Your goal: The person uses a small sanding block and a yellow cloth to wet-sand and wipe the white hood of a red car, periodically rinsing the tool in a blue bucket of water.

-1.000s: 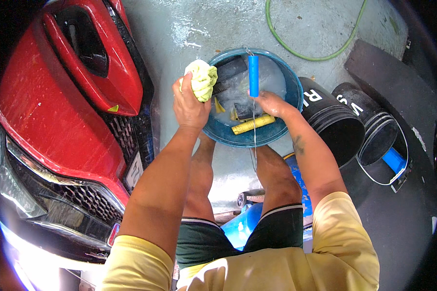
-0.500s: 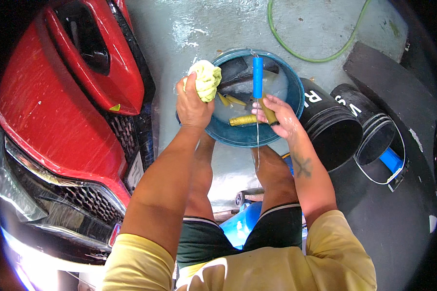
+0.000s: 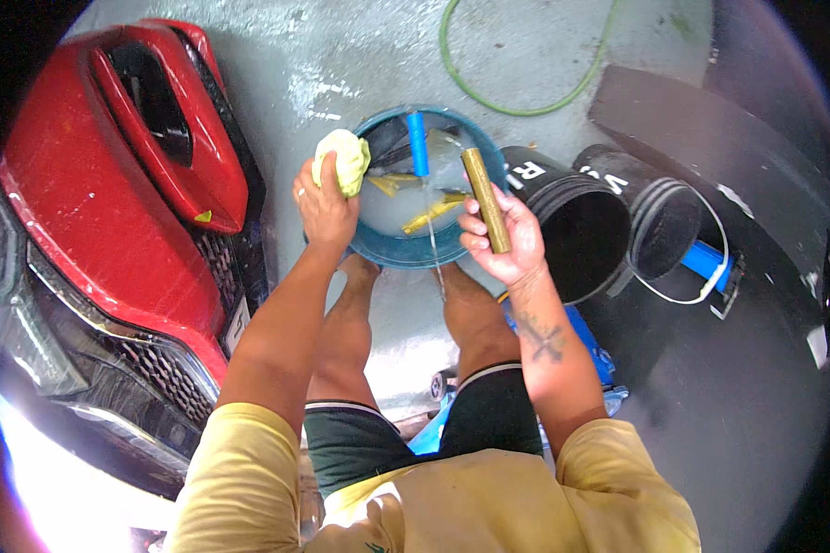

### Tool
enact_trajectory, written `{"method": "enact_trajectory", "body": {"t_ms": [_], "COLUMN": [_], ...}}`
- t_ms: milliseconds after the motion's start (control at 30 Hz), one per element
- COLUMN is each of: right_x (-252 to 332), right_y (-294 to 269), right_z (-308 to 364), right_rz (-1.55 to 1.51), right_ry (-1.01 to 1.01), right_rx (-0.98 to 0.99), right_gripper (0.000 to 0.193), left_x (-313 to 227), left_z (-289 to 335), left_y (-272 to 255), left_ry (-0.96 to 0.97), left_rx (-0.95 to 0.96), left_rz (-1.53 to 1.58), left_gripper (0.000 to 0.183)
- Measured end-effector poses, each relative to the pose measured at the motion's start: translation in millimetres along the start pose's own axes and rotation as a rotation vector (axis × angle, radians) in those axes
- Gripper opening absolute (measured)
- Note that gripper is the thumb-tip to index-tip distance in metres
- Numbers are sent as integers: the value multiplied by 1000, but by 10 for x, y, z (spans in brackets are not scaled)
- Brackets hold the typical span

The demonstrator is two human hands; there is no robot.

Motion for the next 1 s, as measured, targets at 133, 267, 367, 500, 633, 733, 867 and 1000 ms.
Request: {"method": "enact_trajectory", "body": {"t_ms": [133, 267, 367, 500, 633, 733, 867, 1000], "right_x": [-27, -154, -343, -530, -531, -472, -451, -456], "right_y": [537, 742, 941, 936, 917, 839, 891, 925], "right_z": [356, 499, 555, 508, 559, 639, 700, 728], "right_rz": [-80, 42, 331, 988, 1066, 1145, 1162, 1213], "right_ry": [-59, -119, -211, -477, -481, -456, -368, -338], "right_rx": [132, 174, 18, -173, -345, -368, -422, -467], "right_gripper": [53, 53, 51, 51, 42, 16, 9, 8], "left_x": [-714, -1201, -1790, -1996, -1683, -1445, -1236, -1259], "left_z": [219, 367, 349, 479, 530, 515, 503, 484], "left_y": [-661, -976, -1351, -1516, -1538, -1600, -1663, -1732], "left_ry": [32, -166, -465, -599, -832, -871, -809, -851], "left_rx": [357, 183, 465, 533, 482, 582, 631, 664], "left_rz": [-122, 523, 1384, 1472, 1776, 1830, 1769, 1637], "left_gripper": [91, 74, 36, 30, 43, 48, 58, 45]}}
Point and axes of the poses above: each hand's wrist, its own z-axis away from the middle knuckle, its own y-axis out of the palm, x = y × z, the point moved 1 cm from there along -z, towards the middle knuckle, and after that the axes turned 7 degrees about x, right-handed, at the moved point
